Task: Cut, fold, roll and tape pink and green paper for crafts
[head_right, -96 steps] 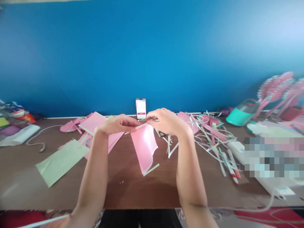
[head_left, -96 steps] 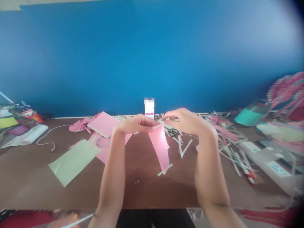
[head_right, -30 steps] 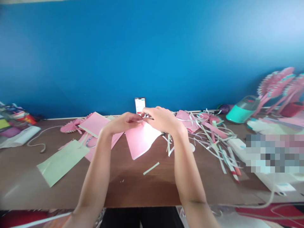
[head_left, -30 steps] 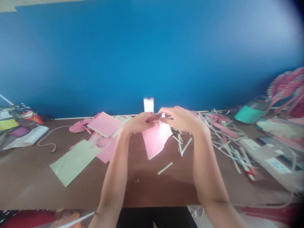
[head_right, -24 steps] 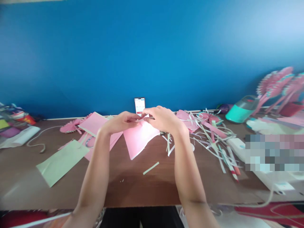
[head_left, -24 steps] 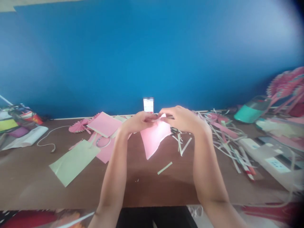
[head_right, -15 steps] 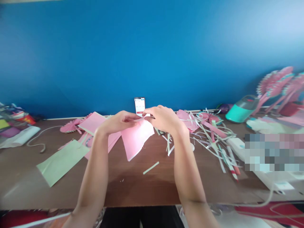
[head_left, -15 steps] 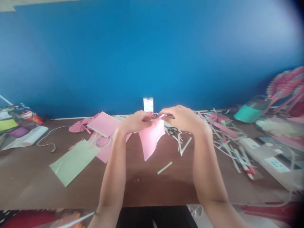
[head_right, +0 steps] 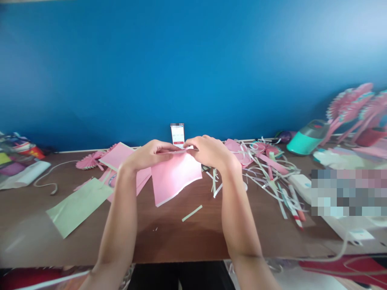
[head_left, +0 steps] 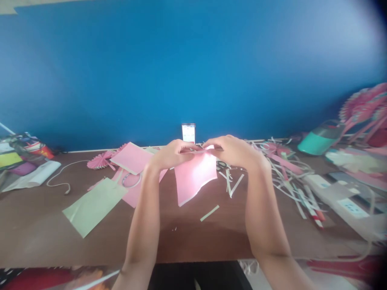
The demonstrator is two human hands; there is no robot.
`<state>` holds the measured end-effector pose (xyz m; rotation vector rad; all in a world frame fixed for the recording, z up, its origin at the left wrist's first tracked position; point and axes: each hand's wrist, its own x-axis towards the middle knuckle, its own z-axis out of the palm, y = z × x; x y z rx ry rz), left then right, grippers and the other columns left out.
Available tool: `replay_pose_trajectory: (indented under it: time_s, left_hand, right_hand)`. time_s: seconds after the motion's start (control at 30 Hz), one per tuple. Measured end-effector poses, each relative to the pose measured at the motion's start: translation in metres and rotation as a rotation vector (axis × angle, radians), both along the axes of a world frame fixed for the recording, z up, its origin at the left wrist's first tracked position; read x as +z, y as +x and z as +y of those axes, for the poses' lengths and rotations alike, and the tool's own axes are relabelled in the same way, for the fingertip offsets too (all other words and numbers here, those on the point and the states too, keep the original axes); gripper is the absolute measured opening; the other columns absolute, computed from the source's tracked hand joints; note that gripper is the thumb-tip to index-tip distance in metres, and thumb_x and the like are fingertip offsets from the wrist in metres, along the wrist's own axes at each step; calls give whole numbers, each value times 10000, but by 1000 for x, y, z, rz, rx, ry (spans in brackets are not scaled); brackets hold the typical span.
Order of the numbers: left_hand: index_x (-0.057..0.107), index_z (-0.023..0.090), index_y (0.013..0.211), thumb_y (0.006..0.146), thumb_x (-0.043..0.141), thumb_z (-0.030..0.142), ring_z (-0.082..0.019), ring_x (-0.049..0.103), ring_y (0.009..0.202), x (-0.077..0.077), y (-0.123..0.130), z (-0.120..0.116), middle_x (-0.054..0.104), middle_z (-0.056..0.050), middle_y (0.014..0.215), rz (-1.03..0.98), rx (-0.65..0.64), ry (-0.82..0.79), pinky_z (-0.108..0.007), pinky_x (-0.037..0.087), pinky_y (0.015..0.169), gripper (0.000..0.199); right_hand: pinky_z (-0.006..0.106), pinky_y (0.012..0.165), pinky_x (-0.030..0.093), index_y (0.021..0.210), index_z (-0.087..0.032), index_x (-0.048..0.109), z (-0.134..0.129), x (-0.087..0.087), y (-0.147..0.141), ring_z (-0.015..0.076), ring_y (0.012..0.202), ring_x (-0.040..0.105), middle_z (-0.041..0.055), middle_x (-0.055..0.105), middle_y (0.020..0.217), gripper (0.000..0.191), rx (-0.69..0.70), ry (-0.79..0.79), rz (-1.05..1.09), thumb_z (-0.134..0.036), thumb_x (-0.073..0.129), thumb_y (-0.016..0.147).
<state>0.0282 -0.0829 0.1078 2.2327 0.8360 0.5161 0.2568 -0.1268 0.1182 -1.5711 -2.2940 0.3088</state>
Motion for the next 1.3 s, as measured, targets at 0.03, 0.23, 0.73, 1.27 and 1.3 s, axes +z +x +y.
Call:
replay_pose_trajectory:
  time_s: [0.03,0.23,0.73,1.27,1.3]
  left_hand:
    - [658,229,1242,895,547,364,-254,606,1129,0,0,0,652,-82,1270,-4,-4,-1,-371,466,933,389]
    - [657,250,1241,896,547,349,-247,595,1165,1,-1,-1,641,-65,1293,2,-8,-6,-380,470,957,375]
    - [658,256,1240,895,554,329,-227,598,1186,1,-1,-1,641,-49,1298,-25,-14,15,-365,467,998,368]
    - [652,229,1219,899,541,388,-231,587,1179,0,-5,-1,630,-67,1303,-34,-3,14,-351,454,978,374]
    - [646,227,1221,899,538,405,-234,585,1176,0,-5,-1,627,-67,1306,-21,6,19,-347,455,968,384]
  right_hand:
    - [306,598,331,1192,-294,687,0,0,0,156,618,551,63,723,964,357,0,4,-2,-373,470,919]
    - [304,598,337,1190,-297,693,0,0,1,140,595,540,64,725,985,358,-1,12,-13,-371,457,931]
    - [302,597,325,1196,-319,678,4,-4,2,115,552,495,35,731,942,350,26,26,-6,-349,443,938]
    - [293,586,271,954,-242,705,-3,2,-4,131,588,480,29,653,747,234,-26,109,-58,-248,487,868]
    - [294,589,269,936,-239,704,-3,3,-4,132,591,480,28,647,739,228,-38,119,-73,-238,489,861]
